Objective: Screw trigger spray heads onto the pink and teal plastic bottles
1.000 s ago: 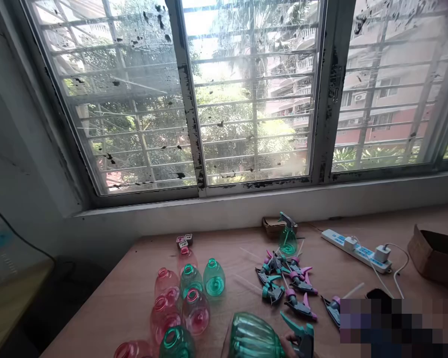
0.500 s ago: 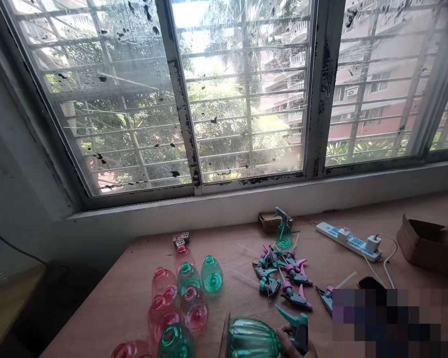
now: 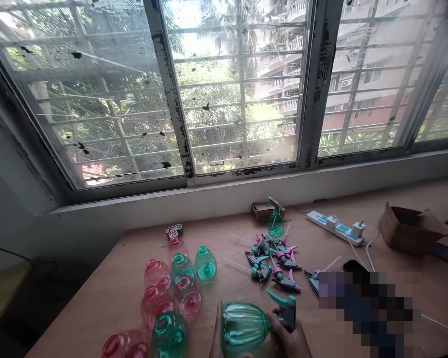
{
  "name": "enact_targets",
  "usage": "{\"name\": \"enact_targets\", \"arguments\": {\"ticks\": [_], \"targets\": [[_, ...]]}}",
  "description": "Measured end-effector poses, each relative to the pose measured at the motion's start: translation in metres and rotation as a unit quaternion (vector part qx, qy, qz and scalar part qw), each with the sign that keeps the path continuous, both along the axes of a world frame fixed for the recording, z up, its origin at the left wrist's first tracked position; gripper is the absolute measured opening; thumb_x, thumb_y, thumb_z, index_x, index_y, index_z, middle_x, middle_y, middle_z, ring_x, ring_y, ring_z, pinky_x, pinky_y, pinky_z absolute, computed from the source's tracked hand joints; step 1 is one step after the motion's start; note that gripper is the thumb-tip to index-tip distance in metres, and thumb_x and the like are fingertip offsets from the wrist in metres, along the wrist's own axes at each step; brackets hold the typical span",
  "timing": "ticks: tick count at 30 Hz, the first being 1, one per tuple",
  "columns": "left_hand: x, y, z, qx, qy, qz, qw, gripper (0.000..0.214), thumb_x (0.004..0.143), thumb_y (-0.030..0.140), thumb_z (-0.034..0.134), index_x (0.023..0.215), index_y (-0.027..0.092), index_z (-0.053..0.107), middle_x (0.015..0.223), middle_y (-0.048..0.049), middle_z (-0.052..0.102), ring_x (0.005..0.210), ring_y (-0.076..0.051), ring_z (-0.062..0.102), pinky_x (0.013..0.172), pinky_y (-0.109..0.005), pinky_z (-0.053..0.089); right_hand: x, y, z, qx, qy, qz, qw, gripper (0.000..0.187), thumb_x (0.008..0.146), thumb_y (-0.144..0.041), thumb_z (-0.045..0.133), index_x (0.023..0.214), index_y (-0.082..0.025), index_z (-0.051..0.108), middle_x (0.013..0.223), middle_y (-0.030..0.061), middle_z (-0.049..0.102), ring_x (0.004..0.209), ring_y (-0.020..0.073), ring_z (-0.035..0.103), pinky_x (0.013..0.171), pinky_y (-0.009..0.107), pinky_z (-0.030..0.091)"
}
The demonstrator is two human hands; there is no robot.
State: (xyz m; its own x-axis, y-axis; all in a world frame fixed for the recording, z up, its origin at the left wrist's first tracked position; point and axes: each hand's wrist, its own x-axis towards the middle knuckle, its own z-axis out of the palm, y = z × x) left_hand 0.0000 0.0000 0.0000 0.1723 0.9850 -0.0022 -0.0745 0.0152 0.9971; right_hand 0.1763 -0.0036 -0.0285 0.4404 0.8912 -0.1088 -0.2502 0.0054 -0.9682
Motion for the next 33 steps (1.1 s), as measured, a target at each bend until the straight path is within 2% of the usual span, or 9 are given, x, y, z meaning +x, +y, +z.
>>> {"name": "enact_targets", "arguments": {"ticks": [3,8,11,15,18,22,25,29,33], "targets": [[-0.003,0.001,-0.009,0.004,-0.001,0.003,1.000,0.096,0.056,0.064,0.084,0.138,0.023,0.054,0.130,-0.0125,0.067,0.131,-0.039,0.054,0.115,-0.046,0.039,0.001,-0.001,0.002,0.018,0.007,0.012,1.000,0.048,0.064,-0.061,0.078,0.073,-0.016,0.065,0.049,-0.0055,0.050,0.046,0.0117,0.043,0.045,0.023,0.034],[-0.007,0.006,-0.033,0.014,-0.036,0.008,0.999,0.118,0.051,0.059,0.089,0.150,0.022,0.037,0.143,-0.0145,0.058,0.137,-0.037,0.048,0.119,-0.045,0.031,0.006,0.001,-0.005,-0.005,0.035,0.041,0.999,0.052,0.060,-0.062,0.080,0.077,-0.016,0.065,0.046,-0.0065,0.049,0.042,0.0121,0.043,0.042,0.023,0.034],[-0.007,0.006,-0.040,0.019,-0.037,0.015,0.999,0.123,0.050,0.059,0.089,0.153,0.022,0.032,0.145,-0.0148,0.055,0.138,-0.036,0.047,0.120,-0.044,0.027,0.007,0.000,-0.007,-0.007,0.036,0.052,0.998,0.053,0.062,-0.064,0.078,0.079,-0.016,0.063,0.047,-0.0068,0.049,0.042,0.0122,0.043,0.042,0.023,0.034],[-0.009,0.003,-0.036,0.033,-0.008,0.023,0.999,0.114,0.060,0.066,0.080,0.151,0.014,0.035,0.145,-0.0186,0.055,0.138,-0.036,0.047,0.118,-0.044,0.033,0.007,-0.004,0.000,-0.010,0.009,0.064,0.998,0.051,0.067,-0.063,0.076,0.081,-0.016,0.063,0.048,-0.0071,0.049,0.045,0.0128,0.043,0.045,0.023,0.034],[-0.010,0.002,-0.035,0.029,0.030,0.041,0.998,0.100,0.064,0.057,0.082,0.147,0.017,0.043,0.147,-0.0157,0.055,0.138,-0.036,0.047,0.119,-0.043,0.032,0.008,-0.006,0.005,-0.021,-0.002,0.058,0.998,0.051,0.066,-0.064,0.076,0.078,-0.016,0.064,0.048,-0.0067,0.049,0.046,0.0134,0.044,0.046,0.024,0.035],[-0.009,0.002,-0.041,0.021,0.005,0.032,0.999,0.108,0.063,0.046,0.086,0.153,0.026,0.031,0.157,-0.0075,0.042,0.146,-0.031,0.035,0.122,-0.040,0.024,0.009,-0.006,0.003,-0.023,-0.013,0.051,0.998,0.054,0.067,-0.067,0.073,0.080,-0.016,0.062,0.048,-0.0066,0.049,0.047,0.0144,0.045,0.048,0.025,0.037],[-0.012,0.002,-0.042,0.029,-0.007,0.009,1.000,0.115,0.064,0.050,0.085,0.156,0.023,0.022,0.159,-0.0094,0.040,0.147,-0.031,0.033,0.123,-0.041,0.023,0.009,-0.005,0.001,-0.017,-0.021,0.062,0.998,0.052,0.070,-0.065,0.073,0.083,-0.016,0.062,0.051,-0.0067,0.049,0.048,0.0141,0.045,0.050,0.025,0.037],[-0.017,0.001,-0.034,0.011,0.060,-0.006,0.998,0.100,0.074,0.051,0.077,0.154,0.015,0.029,0.159,-0.0153,0.036,0.149,-0.033,0.029,0.124,-0.045,0.019,0.010,-0.004,-0.002,-0.017,-0.021,0.061,0.998,0.049,0.070,-0.062,0.075,0.082,-0.016,0.063,0.051,-0.0068,0.050,0.048,0.0138,0.045,0.050,0.025,0.037],[-0.013,-0.002,-0.022,-0.002,0.032,-0.010,0.999,0.095,0.075,0.043,0.078,0.154,0.022,0.029,0.164,-0.0097,0.027,0.150,-0.030,0.025,0.123,-0.041,0.021,0.012,-0.004,-0.009,-0.011,-0.007,0.056,0.998,0.047,0.071,-0.061,0.075,0.083,-0.017,0.062,0.051,-0.0071,0.050,0.048,0.0140,0.045,0.049,0.025,0.036]]}}
